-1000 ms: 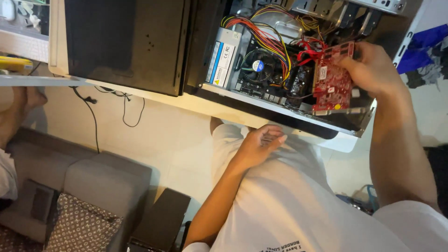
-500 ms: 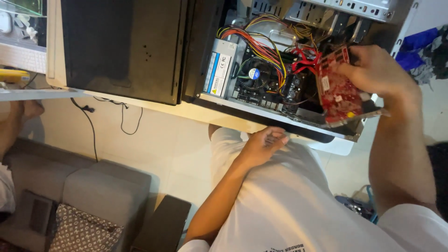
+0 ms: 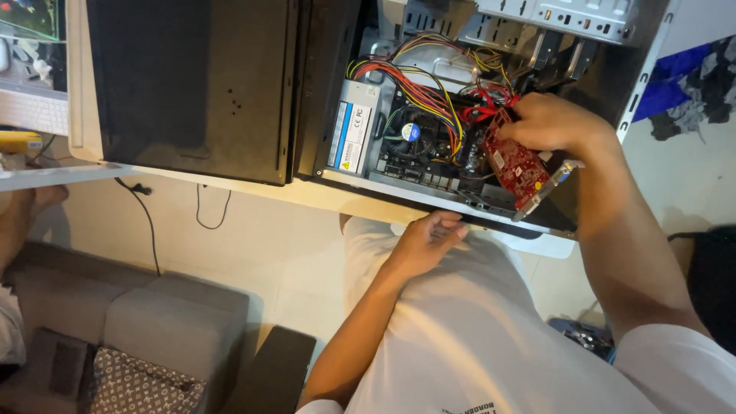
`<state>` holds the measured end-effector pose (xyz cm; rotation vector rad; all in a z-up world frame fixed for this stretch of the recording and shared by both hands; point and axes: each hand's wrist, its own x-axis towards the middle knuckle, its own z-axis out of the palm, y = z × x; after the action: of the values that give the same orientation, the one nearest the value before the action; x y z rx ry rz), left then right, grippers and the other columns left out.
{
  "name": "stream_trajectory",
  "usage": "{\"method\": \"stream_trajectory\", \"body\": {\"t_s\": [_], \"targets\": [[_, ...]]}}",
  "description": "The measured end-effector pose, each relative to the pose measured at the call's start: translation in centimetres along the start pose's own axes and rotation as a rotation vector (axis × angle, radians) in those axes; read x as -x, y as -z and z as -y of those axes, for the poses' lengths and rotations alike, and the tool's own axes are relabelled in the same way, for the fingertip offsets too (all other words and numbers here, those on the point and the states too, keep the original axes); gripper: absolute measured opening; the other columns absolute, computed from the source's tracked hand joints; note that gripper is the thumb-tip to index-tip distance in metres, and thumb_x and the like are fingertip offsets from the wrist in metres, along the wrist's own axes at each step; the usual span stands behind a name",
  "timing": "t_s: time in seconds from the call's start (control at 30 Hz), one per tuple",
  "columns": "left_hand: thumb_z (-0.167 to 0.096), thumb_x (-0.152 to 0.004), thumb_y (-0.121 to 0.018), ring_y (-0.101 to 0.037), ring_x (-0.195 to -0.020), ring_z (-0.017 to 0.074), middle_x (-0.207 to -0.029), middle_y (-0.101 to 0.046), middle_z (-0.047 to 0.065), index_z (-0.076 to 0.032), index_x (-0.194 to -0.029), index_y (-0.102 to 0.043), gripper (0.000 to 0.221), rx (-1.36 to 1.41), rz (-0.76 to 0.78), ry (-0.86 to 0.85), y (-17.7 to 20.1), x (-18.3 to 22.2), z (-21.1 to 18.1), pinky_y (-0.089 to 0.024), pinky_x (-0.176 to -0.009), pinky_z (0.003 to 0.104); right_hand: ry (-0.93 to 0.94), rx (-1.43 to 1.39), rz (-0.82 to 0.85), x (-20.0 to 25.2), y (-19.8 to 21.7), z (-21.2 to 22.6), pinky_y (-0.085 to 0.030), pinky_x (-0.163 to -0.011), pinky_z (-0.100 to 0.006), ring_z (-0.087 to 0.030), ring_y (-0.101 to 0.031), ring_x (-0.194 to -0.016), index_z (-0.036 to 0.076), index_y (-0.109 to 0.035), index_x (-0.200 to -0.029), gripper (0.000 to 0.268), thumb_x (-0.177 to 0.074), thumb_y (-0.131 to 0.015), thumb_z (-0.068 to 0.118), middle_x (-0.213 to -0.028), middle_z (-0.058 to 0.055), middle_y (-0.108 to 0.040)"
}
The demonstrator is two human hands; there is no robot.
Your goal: Connecting internal cables, installing a graphics card, and using a screwdriver to work on a desktop PC.
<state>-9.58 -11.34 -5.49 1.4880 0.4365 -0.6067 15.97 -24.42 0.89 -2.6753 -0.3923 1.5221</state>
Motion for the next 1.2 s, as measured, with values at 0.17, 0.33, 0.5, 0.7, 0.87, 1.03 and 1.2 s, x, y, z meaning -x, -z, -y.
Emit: {"method": "stream_trajectory", "body": {"t_s": [0.17, 0.33, 0.5, 0.7, 0.87, 1.03, 1.2], "targets": [[-0.045, -0.091, -0.064, -0.07, -0.104, 0.0153, -0.118, -0.074, 0.003, -0.012, -0.126, -0.067, 0.048, -0.017, 0.008, 0.005, 0.1, -0.3, 0.2, -0.054, -0.093, 0.028, -0.037, -0.029, 0.031, -1.1, 0.2, 0.1, -0.047, -0.075, -0.047, -0.036, -0.067, -0.087, -0.005, -0.066, -0.107, 0.046, -0.102, -0.058, 0.04, -0.103, -0.022, -0.07], [-0.036, -0.094, -0.068, -0.072, -0.104, 0.0253, -0.114, -0.074, 0.013, -0.003, -0.125, -0.066, 0.045, 0.028, 0.0, -0.082, 0.1, -0.4, 0.4, -0.058, -0.089, 0.034, -0.014, -0.02, -0.056, -1.1, -0.1, 0.1, -0.048, -0.088, -0.055, -0.044, -0.063, -0.109, -0.012, -0.069, -0.113, 0.057, -0.098, -0.06, 0.042, -0.117, -0.031, -0.069], [-0.026, -0.097, -0.071, -0.073, -0.106, 0.0364, -0.111, -0.074, 0.025, 0.007, -0.124, -0.064, 0.044, 0.067, -0.001, -0.14, -0.1, -0.6, 0.2, -0.061, -0.088, 0.043, 0.047, -0.115, -0.21, -2.7, -2.6, -1.3, -0.051, -0.096, -0.061, -0.054, -0.063, -0.119, -0.017, -0.073, -0.115, 0.071, -0.094, -0.066, 0.05, -0.117, -0.04, -0.069], [-0.034, -0.096, -0.071, -0.072, -0.109, 0.0339, -0.114, -0.074, 0.021, 0.004, -0.127, -0.065, 0.049, -0.014, 0.017, -0.111, -0.5, -1.0, 0.4, -0.06, -0.092, 0.044, 0.026, -0.139, -0.256, -3.6, -4.0, -1.4, -0.054, -0.091, -0.06, -0.052, -0.067, -0.111, -0.016, -0.075, -0.106, 0.066, -0.095, -0.063, 0.047, -0.107, -0.038, -0.072], [-0.036, -0.094, -0.07, -0.072, -0.109, 0.0368, -0.115, -0.074, 0.022, 0.0, -0.127, -0.067, 0.049, -0.082, -0.006, -0.13, 0.4, 1.2, -3.5, -0.058, -0.095, 0.047, 0.03, -0.184, -0.304, -4.3, -5.4, -1.1, -0.057, -0.076, -0.055, -0.046, -0.075, -0.08, -0.013, -0.072, -0.092, 0.061, -0.097, -0.063, 0.047, -0.072, -0.03, -0.072], [-0.037, -0.094, -0.069, -0.075, -0.104, 0.0327, -0.113, -0.075, 0.021, -0.001, -0.126, -0.067, 0.048, -0.071, -0.016, -0.144, 0.5, 1.4, -2.9, -0.058, -0.094, 0.045, 0.034, -0.229, -0.305, -5.3, -6.0, -1.6, -0.058, -0.072, -0.054, -0.043, -0.074, -0.064, -0.018, -0.058, -0.107, 0.057, -0.097, -0.063, 0.037, -0.067, -0.032, -0.07], [-0.036, -0.095, -0.07, -0.074, -0.105, 0.035, -0.112, -0.074, 0.023, 0.001, -0.126, -0.067, 0.049, -0.045, -0.028, -0.162, -0.7, -0.4, 1.3, -0.058, -0.093, 0.045, 0.073, -0.276, -0.357, -8.6, -7.6, -4.1, -0.06, -0.059, -0.053, -0.044, -0.071, -0.06, -0.03, -0.037, -0.135, 0.066, -0.098, -0.061, 0.02, -0.082, -0.041, -0.068]]}}
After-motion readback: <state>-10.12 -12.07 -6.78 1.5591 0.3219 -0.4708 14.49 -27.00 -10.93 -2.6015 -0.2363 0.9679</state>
